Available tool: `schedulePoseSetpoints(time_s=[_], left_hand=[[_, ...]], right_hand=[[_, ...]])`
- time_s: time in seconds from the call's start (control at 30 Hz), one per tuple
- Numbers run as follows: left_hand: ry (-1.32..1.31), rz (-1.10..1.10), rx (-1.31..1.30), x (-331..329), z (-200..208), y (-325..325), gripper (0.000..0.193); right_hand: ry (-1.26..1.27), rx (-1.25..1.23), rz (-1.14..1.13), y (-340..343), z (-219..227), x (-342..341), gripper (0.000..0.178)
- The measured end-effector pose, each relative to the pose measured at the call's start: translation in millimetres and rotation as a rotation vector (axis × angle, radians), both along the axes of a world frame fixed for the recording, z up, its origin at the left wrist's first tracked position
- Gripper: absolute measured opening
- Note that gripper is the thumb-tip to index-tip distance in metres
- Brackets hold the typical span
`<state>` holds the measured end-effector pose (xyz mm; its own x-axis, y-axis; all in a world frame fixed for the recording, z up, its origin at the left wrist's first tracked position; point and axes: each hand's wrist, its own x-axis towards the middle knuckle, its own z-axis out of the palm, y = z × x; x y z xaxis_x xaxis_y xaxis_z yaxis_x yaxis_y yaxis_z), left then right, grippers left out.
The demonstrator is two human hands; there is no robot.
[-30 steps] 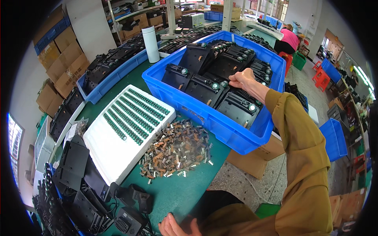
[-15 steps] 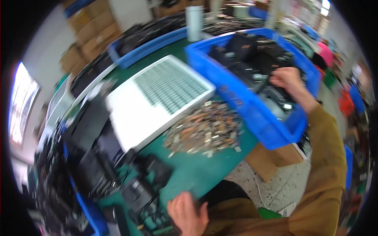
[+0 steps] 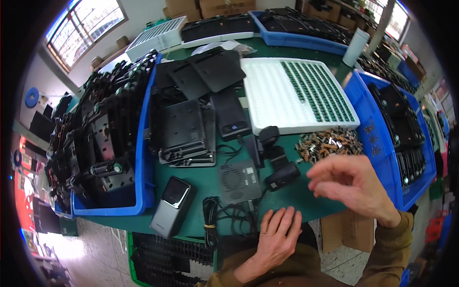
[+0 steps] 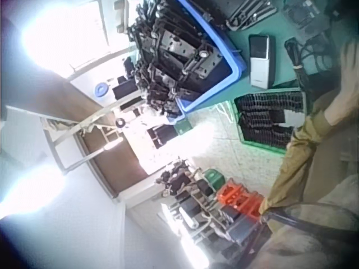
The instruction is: The person assembles electronic components by hand, fitting a plastic housing over an electronic circuit and inserting a green indicator light from a component bin into the assembly.
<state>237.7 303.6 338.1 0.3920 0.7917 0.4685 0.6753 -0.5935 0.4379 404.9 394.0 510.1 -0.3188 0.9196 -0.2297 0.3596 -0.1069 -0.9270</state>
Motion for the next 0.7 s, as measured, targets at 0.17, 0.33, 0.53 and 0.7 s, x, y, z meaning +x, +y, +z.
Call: schedulePoseSetpoints(time_s=[0.17,0.33,0.53,0.7], left_hand=[[-0.038,0.004,-0.002,1,-3,2,0.050],[-0.019,-0.004,0.000,-4,-3,2,0.046],[-0.032,0.032,0.026,2,-1,1,0.039],[-0.006,0.047,0.047,1,-7,0,0.035]], right_hand=[[-0.033,0.182,0.111,82,-2,-51,0.028],[-0.109,0.283,0.070,192,-39,-91,0.067],[-0.333,0.491,-0.004,292,-83,-119,0.118],[-0.584,0.363,-0.061,302,-88,-151,0.132]])
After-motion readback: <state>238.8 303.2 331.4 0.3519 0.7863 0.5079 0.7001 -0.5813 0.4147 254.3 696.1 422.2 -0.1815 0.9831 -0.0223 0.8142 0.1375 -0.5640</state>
